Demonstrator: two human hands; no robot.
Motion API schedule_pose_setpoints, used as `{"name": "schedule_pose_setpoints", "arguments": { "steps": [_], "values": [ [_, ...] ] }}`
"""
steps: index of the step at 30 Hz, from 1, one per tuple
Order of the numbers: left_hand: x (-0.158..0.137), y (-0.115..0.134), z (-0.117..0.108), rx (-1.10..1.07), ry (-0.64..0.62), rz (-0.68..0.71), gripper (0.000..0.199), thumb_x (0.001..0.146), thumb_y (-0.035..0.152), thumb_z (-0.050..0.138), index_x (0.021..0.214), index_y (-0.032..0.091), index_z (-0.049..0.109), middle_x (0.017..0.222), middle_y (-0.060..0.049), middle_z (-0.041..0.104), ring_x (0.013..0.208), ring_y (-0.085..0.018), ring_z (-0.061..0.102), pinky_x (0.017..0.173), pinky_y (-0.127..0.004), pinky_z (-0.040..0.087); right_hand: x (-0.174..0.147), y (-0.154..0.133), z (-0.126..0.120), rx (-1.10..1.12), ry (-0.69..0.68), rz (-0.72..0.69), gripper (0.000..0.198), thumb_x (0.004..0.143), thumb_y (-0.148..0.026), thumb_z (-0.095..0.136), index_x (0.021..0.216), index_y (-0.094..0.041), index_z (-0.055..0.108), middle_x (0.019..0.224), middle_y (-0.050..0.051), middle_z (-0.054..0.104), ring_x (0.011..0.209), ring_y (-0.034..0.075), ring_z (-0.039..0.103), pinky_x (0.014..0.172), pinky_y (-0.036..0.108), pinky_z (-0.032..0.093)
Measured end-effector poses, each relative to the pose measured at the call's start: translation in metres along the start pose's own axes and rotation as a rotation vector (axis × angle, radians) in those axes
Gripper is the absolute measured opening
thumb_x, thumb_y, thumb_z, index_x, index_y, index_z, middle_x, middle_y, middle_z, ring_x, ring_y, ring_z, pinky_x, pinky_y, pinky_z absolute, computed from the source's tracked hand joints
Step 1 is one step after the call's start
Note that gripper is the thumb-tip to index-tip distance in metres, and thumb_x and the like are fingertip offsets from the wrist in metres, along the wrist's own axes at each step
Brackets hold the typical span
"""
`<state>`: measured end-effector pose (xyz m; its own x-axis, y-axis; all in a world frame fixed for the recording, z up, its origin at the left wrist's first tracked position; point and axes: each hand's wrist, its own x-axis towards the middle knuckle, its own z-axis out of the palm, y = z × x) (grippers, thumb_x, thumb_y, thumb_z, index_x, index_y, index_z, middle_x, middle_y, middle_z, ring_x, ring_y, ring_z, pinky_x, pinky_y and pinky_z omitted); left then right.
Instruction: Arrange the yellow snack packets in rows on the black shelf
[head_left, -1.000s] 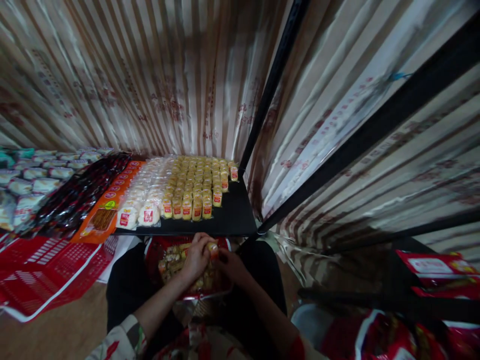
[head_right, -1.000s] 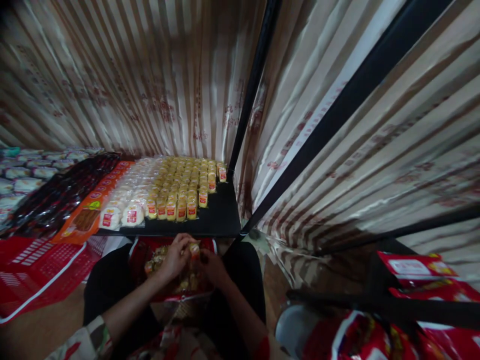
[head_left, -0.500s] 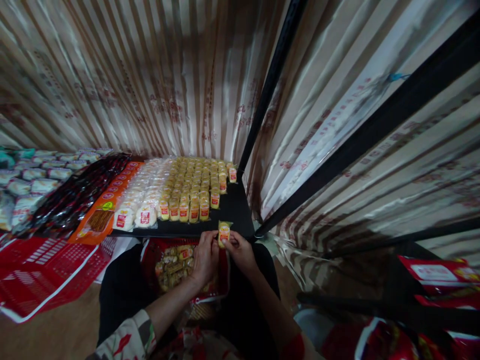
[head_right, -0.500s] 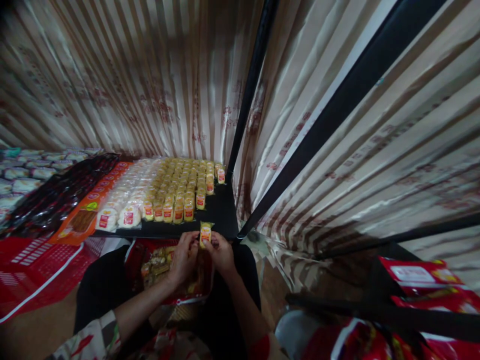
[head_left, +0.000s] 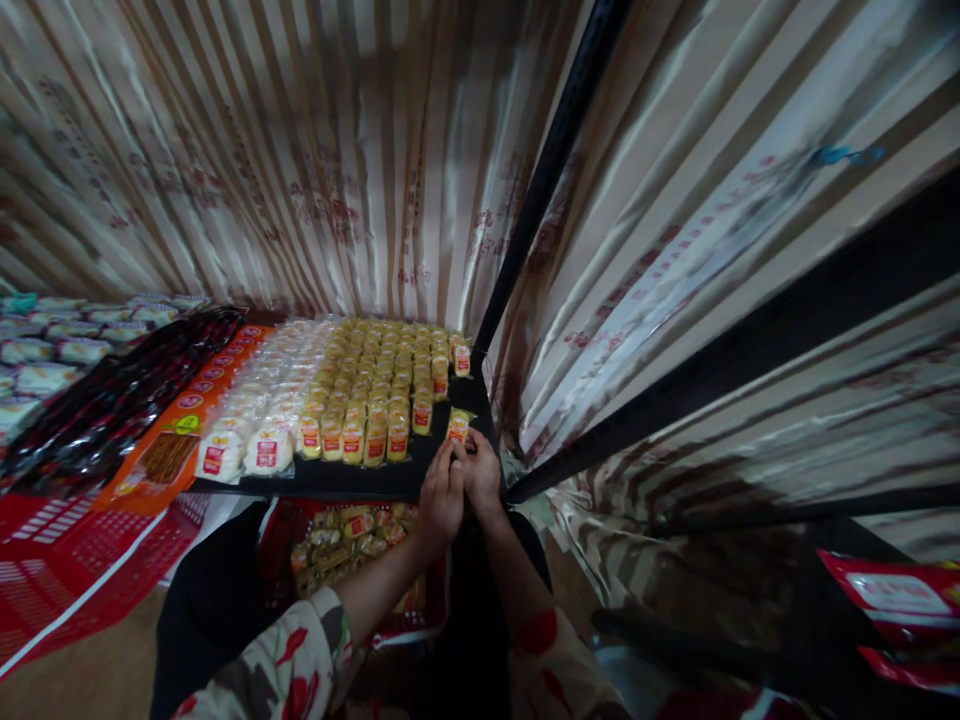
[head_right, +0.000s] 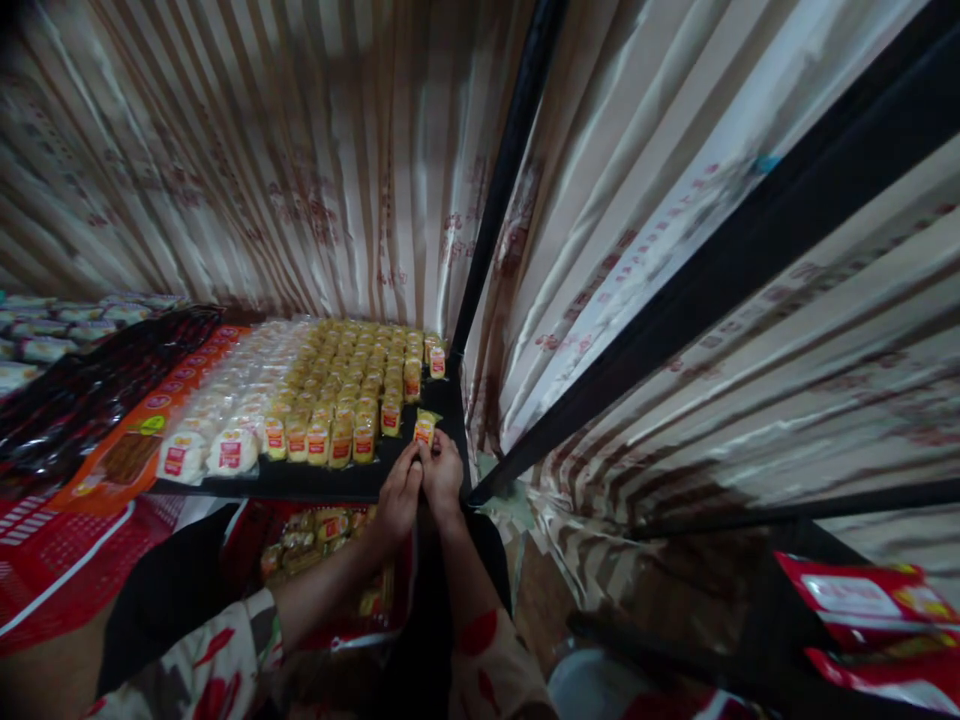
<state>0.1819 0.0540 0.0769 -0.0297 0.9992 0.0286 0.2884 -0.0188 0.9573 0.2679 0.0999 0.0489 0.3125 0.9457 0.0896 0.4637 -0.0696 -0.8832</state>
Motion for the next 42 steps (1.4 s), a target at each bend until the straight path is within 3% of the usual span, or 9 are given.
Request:
{"name": "schedule_pose_setpoints", "arguments": {
  "steps": [6, 17, 27, 34, 42],
  "values": [
    [0.032, 0.001, 0.006, -0.085, 0.015, -0.129, 0.044, 0.090, 0.028, 0.032, 0.130, 0.014, 0.044, 0.141, -0.009, 0.041, 0.132, -0.015, 0.034, 0.114, -0.035, 0.020, 0.032, -0.002, 0.013, -0.045, 0.015, -0.058, 0.038, 0.077, -0.041, 0.051, 0.105, -0.017, 0.062, 0.093, 0.008, 0.067, 0.083, 0.019, 0.062, 0.078, 0.032, 0.048],
    [0.056, 0.010, 0.010, -0.145, -0.012, -0.182, 0.051, 0.091, 0.035, 0.032, 0.139, 0.018, 0.031, 0.148, -0.005, 0.029, 0.137, -0.014, 0.023, 0.115, -0.031, 0.016, 0.071, -0.012, 0.024, -0.057, -0.040, -0.056, 0.044, 0.078, -0.045, 0.049, 0.110, -0.017, 0.062, 0.092, 0.006, 0.068, 0.084, 0.019, 0.061, 0.080, 0.032, 0.048],
    [0.070, -0.007, 0.018, -0.156, -0.023, -0.101, 0.054, 0.090, 0.029, 0.030, 0.140, 0.011, 0.027, 0.151, -0.010, 0.020, 0.139, -0.017, 0.016, 0.116, -0.034, 0.011, 0.071, -0.008, 0.035, -0.052, -0.086, -0.118, 0.041, 0.083, -0.035, 0.045, 0.119, -0.020, 0.056, 0.111, 0.009, 0.064, 0.107, 0.023, 0.055, 0.091, 0.035, 0.044],
    [0.073, -0.007, 0.020, -0.226, -0.029, -0.082, 0.059, 0.089, 0.032, 0.028, 0.141, 0.005, 0.022, 0.151, -0.013, 0.018, 0.140, -0.018, 0.015, 0.115, -0.036, 0.010, 0.071, -0.007, 0.035, -0.048, -0.085, -0.167, 0.044, 0.084, -0.037, 0.041, 0.120, -0.018, 0.056, 0.115, 0.008, 0.063, 0.101, 0.021, 0.058, 0.090, 0.032, 0.045],
    [0.072, -0.015, 0.024, -0.223, 0.021, -0.068, 0.058, 0.090, 0.035, 0.028, 0.142, 0.010, 0.023, 0.151, -0.010, 0.019, 0.139, -0.016, 0.015, 0.115, -0.030, 0.011, 0.072, 0.003, 0.044, -0.121, -0.044, -0.224, 0.042, 0.087, -0.035, 0.038, 0.117, -0.016, 0.058, 0.115, 0.011, 0.061, 0.107, 0.020, 0.054, 0.096, 0.032, 0.039]
  ]
}}
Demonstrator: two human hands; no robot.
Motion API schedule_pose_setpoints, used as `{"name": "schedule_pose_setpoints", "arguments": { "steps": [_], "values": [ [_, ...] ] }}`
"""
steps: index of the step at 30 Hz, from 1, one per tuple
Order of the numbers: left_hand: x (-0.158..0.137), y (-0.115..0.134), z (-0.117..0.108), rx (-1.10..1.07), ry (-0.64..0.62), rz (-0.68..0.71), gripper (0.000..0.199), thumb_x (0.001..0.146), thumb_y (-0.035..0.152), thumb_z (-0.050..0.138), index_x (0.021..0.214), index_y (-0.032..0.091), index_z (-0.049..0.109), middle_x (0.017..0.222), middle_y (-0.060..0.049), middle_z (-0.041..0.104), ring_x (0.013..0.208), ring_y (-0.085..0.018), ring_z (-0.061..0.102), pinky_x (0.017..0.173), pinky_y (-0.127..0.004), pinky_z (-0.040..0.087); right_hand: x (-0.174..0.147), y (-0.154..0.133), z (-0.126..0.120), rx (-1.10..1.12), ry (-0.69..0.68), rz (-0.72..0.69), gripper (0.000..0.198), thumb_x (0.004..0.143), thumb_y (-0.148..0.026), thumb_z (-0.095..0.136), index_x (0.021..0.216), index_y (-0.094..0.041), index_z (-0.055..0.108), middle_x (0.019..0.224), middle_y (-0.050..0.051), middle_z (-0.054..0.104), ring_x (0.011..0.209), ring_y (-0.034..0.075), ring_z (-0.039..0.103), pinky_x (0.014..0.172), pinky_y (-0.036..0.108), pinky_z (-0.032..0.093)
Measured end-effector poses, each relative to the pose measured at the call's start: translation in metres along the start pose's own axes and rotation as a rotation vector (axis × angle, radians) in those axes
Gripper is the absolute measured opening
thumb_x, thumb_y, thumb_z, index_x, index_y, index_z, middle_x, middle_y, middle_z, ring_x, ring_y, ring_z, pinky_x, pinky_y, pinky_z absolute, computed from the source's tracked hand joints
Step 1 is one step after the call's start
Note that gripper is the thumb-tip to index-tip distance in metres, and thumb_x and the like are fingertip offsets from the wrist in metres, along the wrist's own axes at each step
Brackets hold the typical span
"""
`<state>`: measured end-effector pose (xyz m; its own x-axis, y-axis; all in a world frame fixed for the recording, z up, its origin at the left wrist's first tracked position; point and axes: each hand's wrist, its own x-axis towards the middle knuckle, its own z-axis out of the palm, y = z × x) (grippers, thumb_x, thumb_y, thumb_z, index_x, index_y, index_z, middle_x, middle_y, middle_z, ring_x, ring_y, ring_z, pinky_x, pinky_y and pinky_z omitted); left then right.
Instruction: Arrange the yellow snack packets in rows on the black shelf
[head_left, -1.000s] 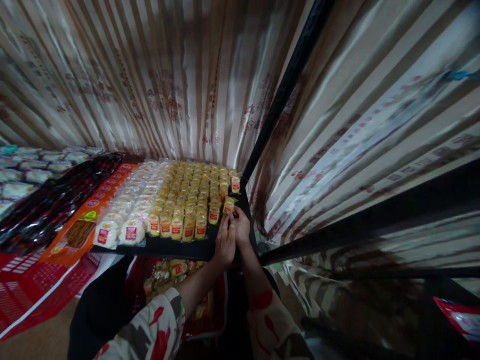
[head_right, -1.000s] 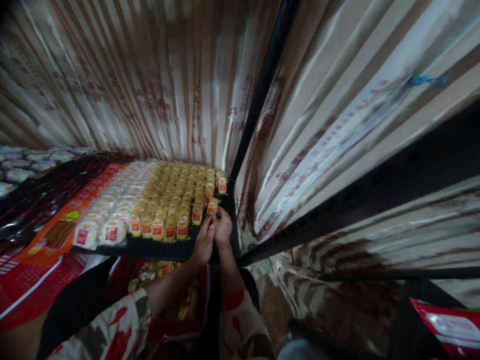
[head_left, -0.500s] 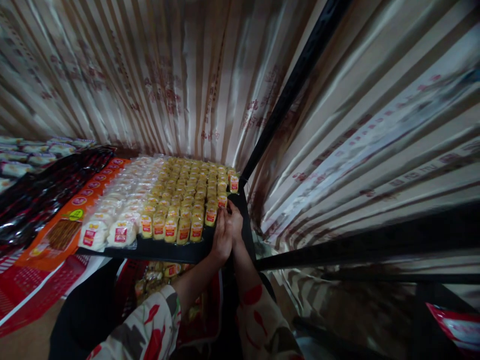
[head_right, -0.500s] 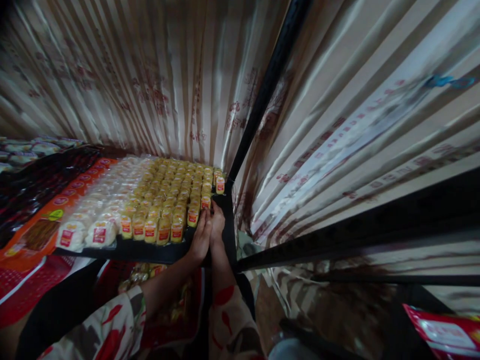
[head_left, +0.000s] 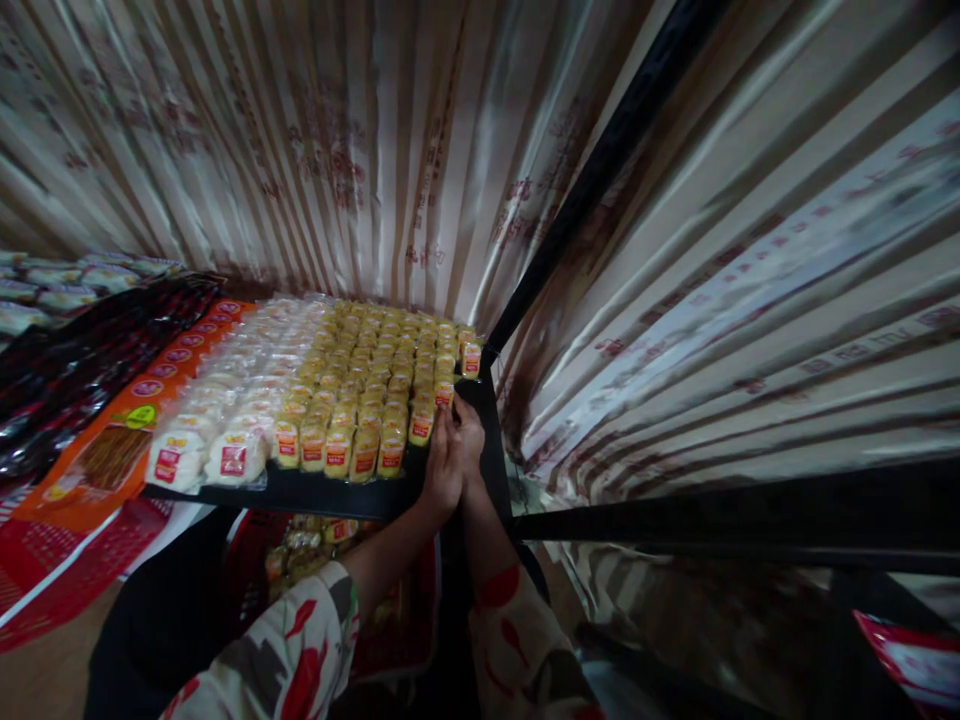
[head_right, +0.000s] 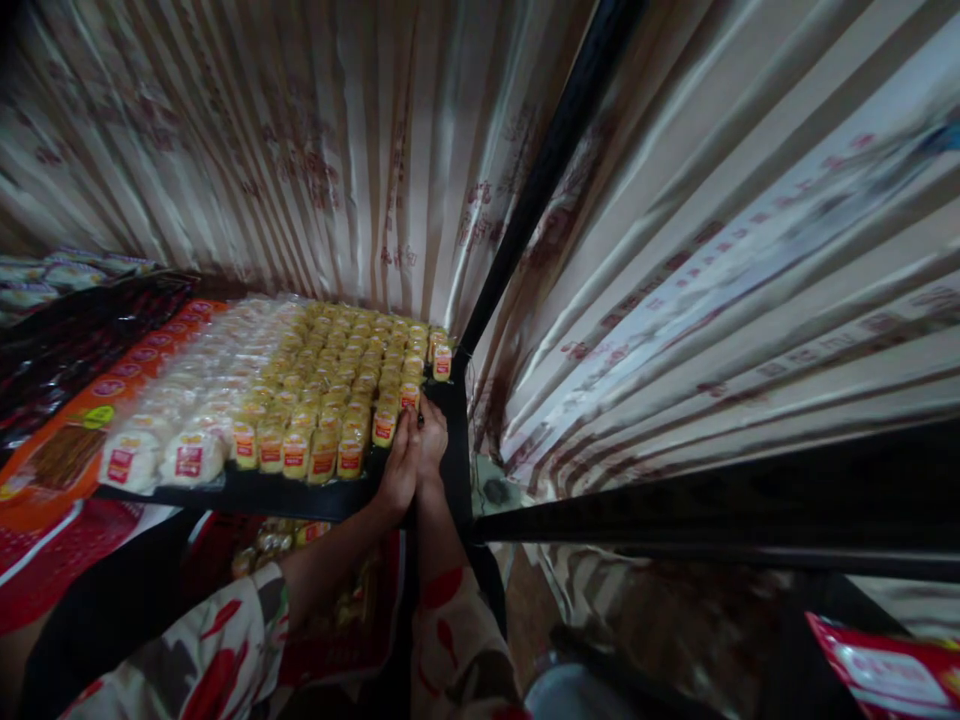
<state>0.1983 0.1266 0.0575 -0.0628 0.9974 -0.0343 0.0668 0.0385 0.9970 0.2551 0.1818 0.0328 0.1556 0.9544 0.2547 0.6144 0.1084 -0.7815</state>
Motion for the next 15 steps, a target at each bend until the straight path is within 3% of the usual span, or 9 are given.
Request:
{"name": "schedule_pose_setpoints", "arguments": {
  "steps": [3, 8, 15],
  "values": [
    [-0.003, -0.002, 0.000, 0.028, 0.000, -0.018, 0.057, 0.090, 0.033, 0.028, 0.142, 0.010, 0.023, 0.151, -0.009, 0.019, 0.139, -0.016, 0.015, 0.115, -0.030, 0.011, -0.001, 0.002, -0.001, -0.003, 0.016, 0.014, 0.045, 0.085, -0.037, 0.040, 0.121, -0.015, 0.055, 0.120, 0.012, 0.057, 0.112, 0.022, 0.050, 0.097, 0.035, 0.039],
    [-0.009, 0.005, 0.000, 0.057, -0.042, -0.032, 0.055, 0.091, 0.031, 0.027, 0.141, 0.011, 0.025, 0.151, -0.008, 0.020, 0.139, -0.016, 0.015, 0.116, -0.032, 0.011, 0.000, 0.003, -0.007, 0.170, 0.028, 0.059, 0.053, 0.079, -0.037, 0.046, 0.126, -0.012, 0.049, 0.125, 0.015, 0.052, 0.107, 0.022, 0.054, 0.089, 0.033, 0.046],
    [-0.030, 0.013, -0.002, 0.126, -0.037, 0.032, 0.052, 0.091, 0.030, 0.026, 0.138, 0.009, 0.033, 0.147, -0.012, 0.030, 0.137, -0.017, 0.025, 0.115, -0.035, 0.018, -0.025, -0.009, -0.021, 0.239, 0.087, 0.119, 0.046, 0.079, -0.037, 0.045, 0.115, -0.011, 0.057, 0.110, 0.014, 0.060, 0.094, 0.020, 0.058, 0.086, 0.035, 0.047]
  ]
}}
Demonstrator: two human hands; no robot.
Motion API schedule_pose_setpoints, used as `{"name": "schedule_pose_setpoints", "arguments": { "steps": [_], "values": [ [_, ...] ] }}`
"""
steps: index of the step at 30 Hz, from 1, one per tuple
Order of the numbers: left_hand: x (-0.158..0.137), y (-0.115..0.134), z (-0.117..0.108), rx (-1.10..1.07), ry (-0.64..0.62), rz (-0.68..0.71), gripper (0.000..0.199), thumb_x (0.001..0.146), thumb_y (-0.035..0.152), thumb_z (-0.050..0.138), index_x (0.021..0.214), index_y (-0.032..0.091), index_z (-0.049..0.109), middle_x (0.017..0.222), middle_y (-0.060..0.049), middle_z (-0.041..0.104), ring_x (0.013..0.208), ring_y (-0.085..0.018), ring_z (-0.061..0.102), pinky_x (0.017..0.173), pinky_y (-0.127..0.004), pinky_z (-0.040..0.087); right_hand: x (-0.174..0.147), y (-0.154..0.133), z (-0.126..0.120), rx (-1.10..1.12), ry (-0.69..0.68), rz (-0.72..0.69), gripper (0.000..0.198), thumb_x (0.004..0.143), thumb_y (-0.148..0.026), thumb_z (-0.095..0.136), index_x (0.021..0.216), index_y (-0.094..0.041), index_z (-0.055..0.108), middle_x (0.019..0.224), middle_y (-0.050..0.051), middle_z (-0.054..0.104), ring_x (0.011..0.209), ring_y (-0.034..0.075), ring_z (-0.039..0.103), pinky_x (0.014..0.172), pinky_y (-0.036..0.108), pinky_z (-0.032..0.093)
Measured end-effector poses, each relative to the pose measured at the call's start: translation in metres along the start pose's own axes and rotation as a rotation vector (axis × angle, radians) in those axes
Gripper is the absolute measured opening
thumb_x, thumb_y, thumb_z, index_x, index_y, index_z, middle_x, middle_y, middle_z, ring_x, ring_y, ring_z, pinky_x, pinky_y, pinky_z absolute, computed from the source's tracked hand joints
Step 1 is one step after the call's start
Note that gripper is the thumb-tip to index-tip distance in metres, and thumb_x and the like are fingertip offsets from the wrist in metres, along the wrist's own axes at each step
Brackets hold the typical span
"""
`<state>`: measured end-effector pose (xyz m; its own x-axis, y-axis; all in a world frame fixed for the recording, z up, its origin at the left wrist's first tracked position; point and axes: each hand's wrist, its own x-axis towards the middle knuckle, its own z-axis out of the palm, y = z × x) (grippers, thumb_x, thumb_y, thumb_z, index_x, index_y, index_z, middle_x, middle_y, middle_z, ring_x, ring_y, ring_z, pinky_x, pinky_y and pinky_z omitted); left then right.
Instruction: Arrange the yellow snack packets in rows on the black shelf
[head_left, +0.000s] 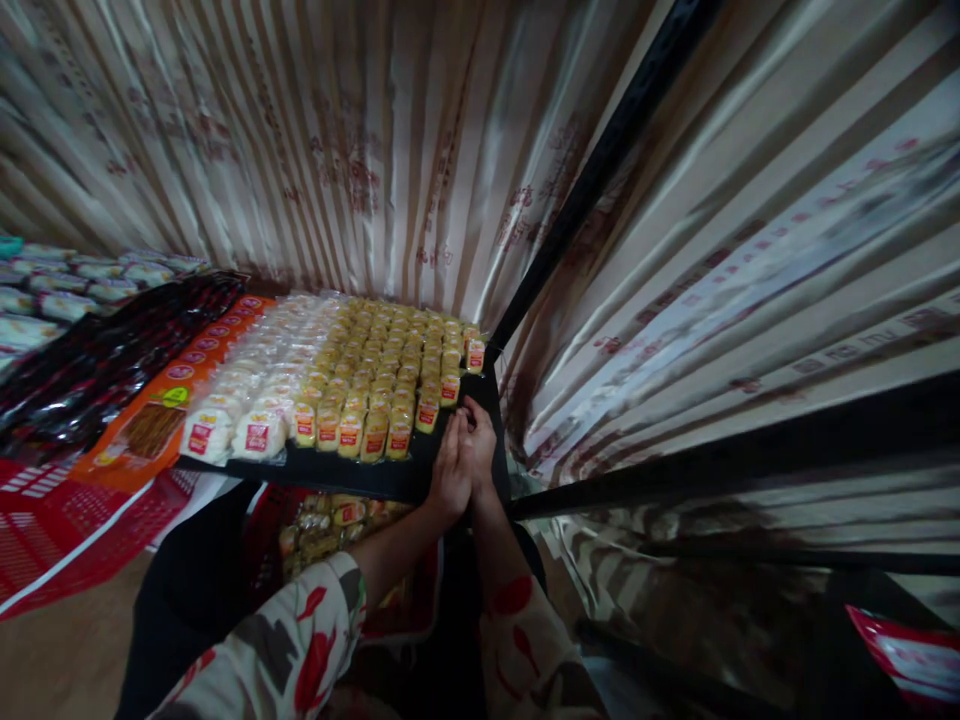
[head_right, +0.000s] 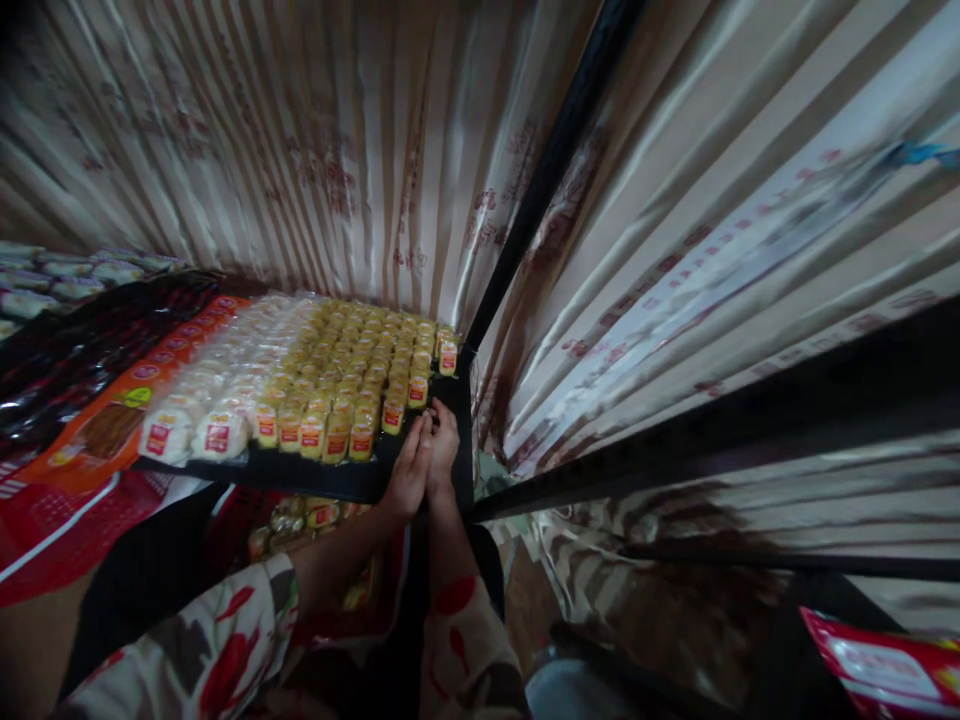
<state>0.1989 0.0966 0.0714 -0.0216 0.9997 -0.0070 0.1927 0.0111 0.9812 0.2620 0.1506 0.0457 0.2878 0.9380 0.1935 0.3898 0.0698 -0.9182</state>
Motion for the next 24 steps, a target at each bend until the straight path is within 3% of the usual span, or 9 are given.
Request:
{"name": "schedule_pose_setpoints", "arguments": {
  "steps": [6, 11, 15, 20, 24],
  "values": [
    [-0.047, -0.004, -0.022, 0.056, 0.058, 0.172, 0.043, 0.090, 0.027, 0.029, 0.126, 0.015, 0.048, 0.132, -0.011, 0.051, 0.126, -0.018, 0.042, 0.109, -0.037, 0.031, -0.053, -0.025, -0.012, -0.017, -0.009, -0.012, 0.037, 0.079, -0.029, 0.042, 0.107, -0.013, 0.061, 0.105, 0.012, 0.062, 0.087, 0.018, 0.061, 0.080, 0.032, 0.050],
    [-0.095, -0.010, -0.054, 0.124, 0.031, 0.162, 0.039, 0.092, 0.028, 0.029, 0.121, 0.016, 0.051, 0.124, -0.011, 0.055, 0.118, -0.017, 0.048, 0.104, -0.037, 0.036, -0.107, -0.034, -0.011, 0.022, -0.103, -0.088, 0.033, 0.082, -0.026, 0.040, 0.105, -0.018, 0.062, 0.099, 0.008, 0.063, 0.083, 0.016, 0.062, 0.077, 0.031, 0.050],
    [-0.126, -0.031, -0.082, 0.121, -0.009, 0.179, 0.036, 0.092, 0.029, 0.031, 0.120, 0.018, 0.050, 0.121, -0.009, 0.056, 0.114, -0.016, 0.050, 0.102, -0.036, 0.038, -0.147, -0.029, 0.000, 0.031, -0.226, -0.138, 0.032, 0.081, -0.020, 0.039, 0.102, -0.020, 0.064, 0.097, 0.006, 0.065, 0.089, 0.017, 0.061, 0.083, 0.032, 0.049],
    [-0.143, -0.070, -0.117, 0.174, -0.022, -0.010, 0.033, 0.089, 0.024, 0.033, 0.112, 0.016, 0.055, 0.112, -0.009, 0.062, 0.105, -0.016, 0.057, 0.096, -0.033, 0.043, -0.183, -0.009, 0.027, -0.115, -0.521, -0.071, 0.036, 0.073, -0.009, 0.041, 0.097, -0.019, 0.066, 0.102, 0.008, 0.067, 0.096, 0.019, 0.060, 0.091, 0.035, 0.044],
    [-0.136, -0.097, -0.146, 0.479, -0.090, -0.286, 0.030, 0.085, 0.015, 0.037, 0.106, 0.013, 0.059, 0.108, -0.011, 0.064, 0.100, -0.018, 0.060, 0.092, -0.030, 0.044, -0.197, 0.004, 0.057, -0.273, -0.733, 0.024, 0.033, 0.079, -0.010, 0.042, 0.100, -0.018, 0.065, 0.105, 0.010, 0.067, 0.099, 0.019, 0.060, 0.092, 0.033, 0.043]
  ]
}}
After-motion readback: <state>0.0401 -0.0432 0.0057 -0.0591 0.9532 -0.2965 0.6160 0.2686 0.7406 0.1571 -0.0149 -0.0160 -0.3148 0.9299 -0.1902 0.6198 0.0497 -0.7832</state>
